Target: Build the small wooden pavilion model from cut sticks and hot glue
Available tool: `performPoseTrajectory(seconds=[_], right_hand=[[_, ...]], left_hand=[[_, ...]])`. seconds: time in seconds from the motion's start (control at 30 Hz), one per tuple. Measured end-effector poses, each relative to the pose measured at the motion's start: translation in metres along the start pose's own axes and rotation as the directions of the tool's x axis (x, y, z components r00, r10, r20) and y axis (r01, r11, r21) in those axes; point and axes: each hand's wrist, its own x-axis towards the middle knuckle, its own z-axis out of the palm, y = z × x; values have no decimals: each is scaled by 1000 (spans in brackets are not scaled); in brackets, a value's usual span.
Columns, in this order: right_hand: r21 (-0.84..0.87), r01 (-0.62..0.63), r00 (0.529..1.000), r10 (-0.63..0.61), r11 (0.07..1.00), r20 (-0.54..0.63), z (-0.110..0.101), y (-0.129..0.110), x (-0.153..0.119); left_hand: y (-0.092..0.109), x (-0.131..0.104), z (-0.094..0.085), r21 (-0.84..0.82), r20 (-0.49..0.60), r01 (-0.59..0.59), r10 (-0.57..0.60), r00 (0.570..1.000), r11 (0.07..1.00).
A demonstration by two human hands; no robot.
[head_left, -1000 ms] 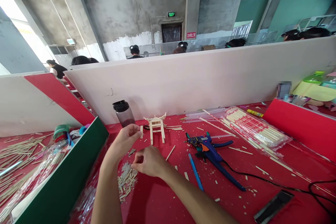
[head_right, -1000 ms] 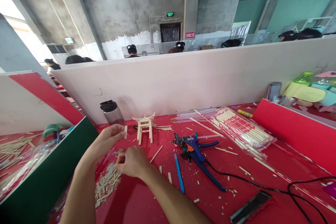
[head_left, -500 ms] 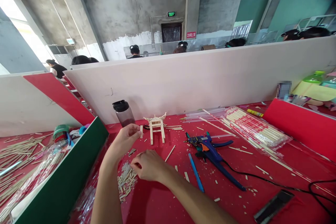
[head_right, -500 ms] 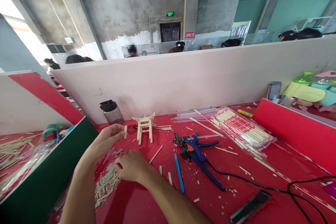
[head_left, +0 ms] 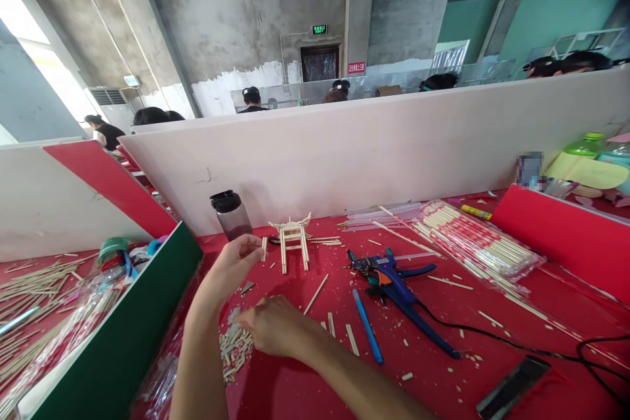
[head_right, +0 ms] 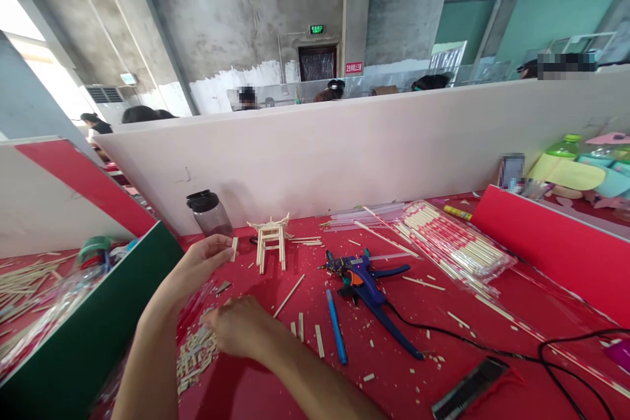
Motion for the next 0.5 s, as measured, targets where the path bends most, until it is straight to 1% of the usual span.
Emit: performPoseTrajectory(seconds=[0.07, 0.13, 0.2, 0.3, 0.4, 0.5], right_hand=[[-32, 79, 997, -78, 996, 11, -6, -1, -3], [-30, 155, 988, -156, 987, -11, -11, -1, -5], [-22, 183, 982, -184, 983, -33, -15, -1, -6], [-29, 138, 988, -140, 990, -72, -15, 1, -4], [-72, 88, 988, -96, 994, -117, -14, 3, -2], [-116, 81, 992, -92, 990, -91, -19, 4, -4]], left_hand=[[0, 0, -1, 19, -10, 2, -2, 1000, 1000], [-2, 1, -2, 38, -19, 2, -1, 1000, 999], [-5, 3, -2, 52, -22, -1, 2, 1000, 999], [-9, 5, -2, 64, -37, -18, 21, 999, 998], [-10, 6, -1, 82, -46, -38, 42, 998, 996], [-7, 6, 0, 115, -45, -40, 46, 998, 993]])
